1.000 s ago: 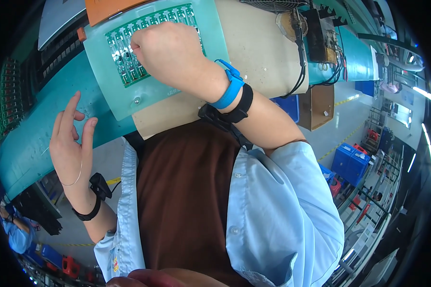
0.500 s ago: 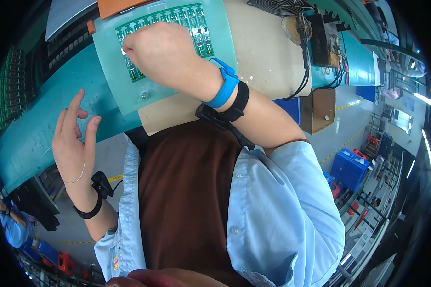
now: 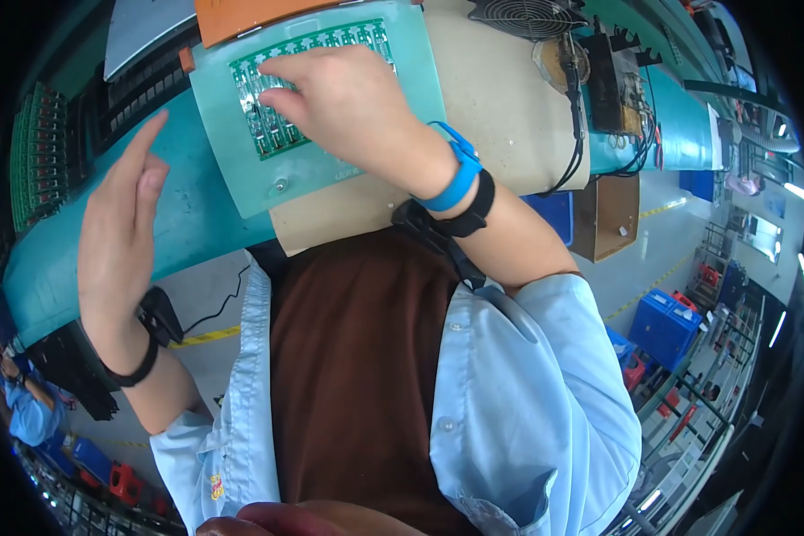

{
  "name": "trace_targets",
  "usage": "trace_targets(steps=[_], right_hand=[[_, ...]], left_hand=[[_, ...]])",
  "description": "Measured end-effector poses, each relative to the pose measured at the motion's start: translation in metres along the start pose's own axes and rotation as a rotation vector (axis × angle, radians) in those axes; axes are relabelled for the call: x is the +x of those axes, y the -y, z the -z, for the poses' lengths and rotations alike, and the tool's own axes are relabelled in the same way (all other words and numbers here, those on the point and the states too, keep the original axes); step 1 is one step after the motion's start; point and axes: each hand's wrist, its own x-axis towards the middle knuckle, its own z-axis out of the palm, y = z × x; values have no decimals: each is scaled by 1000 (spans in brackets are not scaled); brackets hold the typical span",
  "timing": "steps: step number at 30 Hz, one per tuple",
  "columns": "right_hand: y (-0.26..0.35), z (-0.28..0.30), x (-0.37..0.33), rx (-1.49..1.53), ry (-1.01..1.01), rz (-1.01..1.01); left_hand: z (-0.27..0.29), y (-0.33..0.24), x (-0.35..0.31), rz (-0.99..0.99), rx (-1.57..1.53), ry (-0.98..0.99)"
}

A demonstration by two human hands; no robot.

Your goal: Soldering electronic components onto a printed circuit board using a soldering iron.

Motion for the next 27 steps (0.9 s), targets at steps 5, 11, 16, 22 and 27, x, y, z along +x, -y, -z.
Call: trace_targets(steps=[5,11,16,22,27], right_hand=[[-16,31,-12,-35,3,-103],[-33,57,-38,1,-11,-198],[-39,67,-54,96,-38,-319],[-33,75,-59,131,39,-357],[-34,76,-69,288,-50,-399]], left_hand=[[10,20,78,-24,-111,61],[10,-20,150,342,-161,26],[0,39,177,197,-713,16],[7,19,151,85,-678,-96],[5,-2,112,37,-450,-289]])
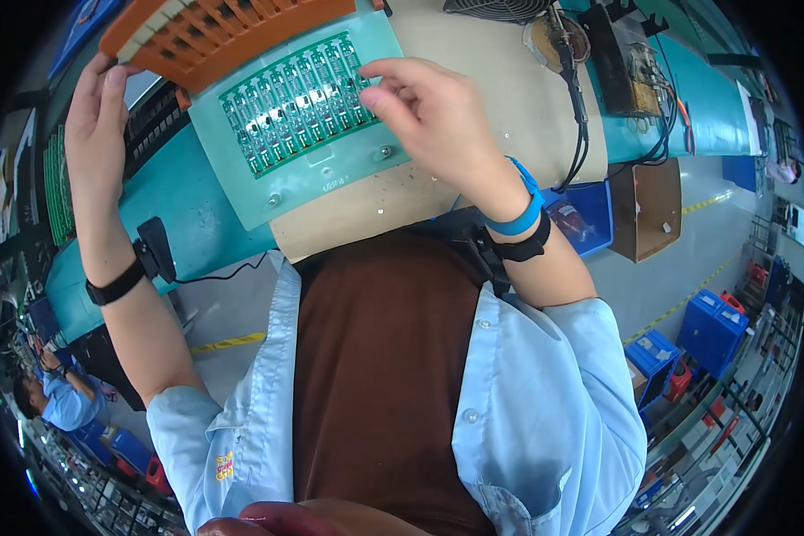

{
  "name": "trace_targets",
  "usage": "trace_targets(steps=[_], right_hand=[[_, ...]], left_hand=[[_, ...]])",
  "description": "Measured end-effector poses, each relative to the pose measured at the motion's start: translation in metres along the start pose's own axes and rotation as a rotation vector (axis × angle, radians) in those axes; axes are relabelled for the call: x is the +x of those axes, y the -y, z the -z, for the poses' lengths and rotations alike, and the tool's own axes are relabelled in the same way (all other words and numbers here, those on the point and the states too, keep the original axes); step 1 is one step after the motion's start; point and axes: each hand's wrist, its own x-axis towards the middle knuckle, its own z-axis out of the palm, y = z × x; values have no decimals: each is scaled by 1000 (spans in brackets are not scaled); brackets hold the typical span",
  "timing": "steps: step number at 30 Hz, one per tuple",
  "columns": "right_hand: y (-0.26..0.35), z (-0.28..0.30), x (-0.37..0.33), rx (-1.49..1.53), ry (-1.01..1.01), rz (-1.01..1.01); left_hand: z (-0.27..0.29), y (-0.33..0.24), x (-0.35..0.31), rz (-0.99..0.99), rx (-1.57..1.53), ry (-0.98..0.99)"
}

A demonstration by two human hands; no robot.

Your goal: Soldering electronic components onto a printed circuit board using a soldering iron.

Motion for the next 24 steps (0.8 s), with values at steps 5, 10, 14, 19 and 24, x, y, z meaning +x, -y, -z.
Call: trace_targets(steps=[5,10,14,19,24], right_hand=[[2,14,-4,406,-75,-157],[3,18,-15,512,-42,-251],[-3,13,-26,120,79,-286],[-15,0,-29,-349,38,-14],[-15,-6,-33,-403,-40,22]], left_hand=[[-4,-17,-60,-342,385,-95],[-19,-1,-125,-406,406,17],[-44,24,-146,-427,505,41],[-58,19,-151,-295,513,93],[-63,19,-151,-201,420,81]])
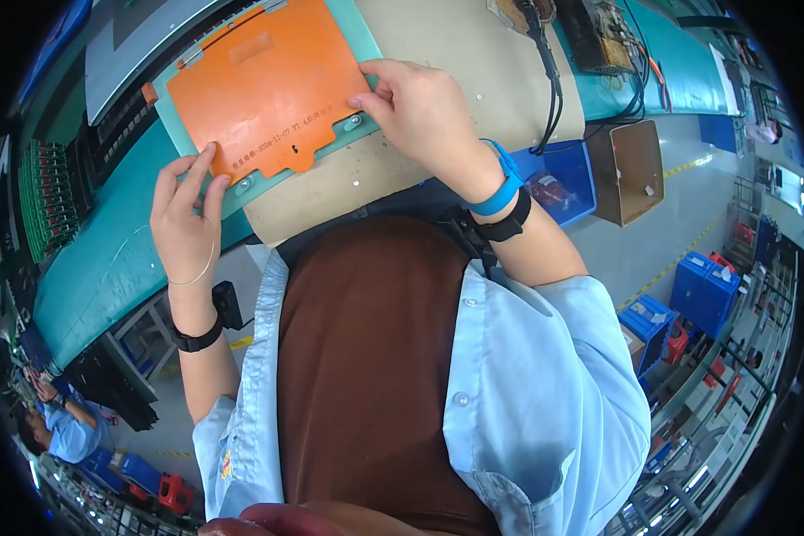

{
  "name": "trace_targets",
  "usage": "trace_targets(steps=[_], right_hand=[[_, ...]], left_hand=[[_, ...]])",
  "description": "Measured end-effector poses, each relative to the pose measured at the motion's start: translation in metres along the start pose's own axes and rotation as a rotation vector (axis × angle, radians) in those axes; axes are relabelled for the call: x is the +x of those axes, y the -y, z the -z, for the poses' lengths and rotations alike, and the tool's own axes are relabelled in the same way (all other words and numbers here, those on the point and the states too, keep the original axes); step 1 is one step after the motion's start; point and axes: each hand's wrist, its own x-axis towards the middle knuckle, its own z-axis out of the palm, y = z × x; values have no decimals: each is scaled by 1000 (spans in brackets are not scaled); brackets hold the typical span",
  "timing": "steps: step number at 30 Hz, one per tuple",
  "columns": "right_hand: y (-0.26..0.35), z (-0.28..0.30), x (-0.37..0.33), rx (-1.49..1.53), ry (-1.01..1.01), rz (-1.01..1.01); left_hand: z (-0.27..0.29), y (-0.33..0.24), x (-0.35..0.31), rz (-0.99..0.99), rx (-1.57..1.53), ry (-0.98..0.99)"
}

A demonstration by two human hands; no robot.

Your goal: Soldering electronic components onto a printed circuit board using a soldering iron.

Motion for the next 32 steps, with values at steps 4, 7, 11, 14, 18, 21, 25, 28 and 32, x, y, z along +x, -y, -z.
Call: trace_targets(steps=[4,7,11,14,18,21,25,28,32], right_hand=[[6,-2,-2,-19,-19,-16],[4,-3,-3,-17,-2,-32],[4,-5,1,13,48,-90],[5,-9,1,12,63,-122],[4,-11,0,-34,44,-124],[3,-11,2,-42,27,-86],[1,0,1,58,63,-62],[-2,13,2,534,149,-337],[17,46,21,1050,149,-380]], left_hand=[[-1,-1,0,80,-76,13],[-1,-5,-4,124,-122,20],[-4,-1,-3,137,-191,6],[-5,2,-2,140,-229,6],[-4,2,1,162,-263,36],[-3,1,3,179,-247,53],[-2,-1,0,127,-250,6],[13,-2,-4,107,-378,33],[54,1,22,117,-362,-7]])
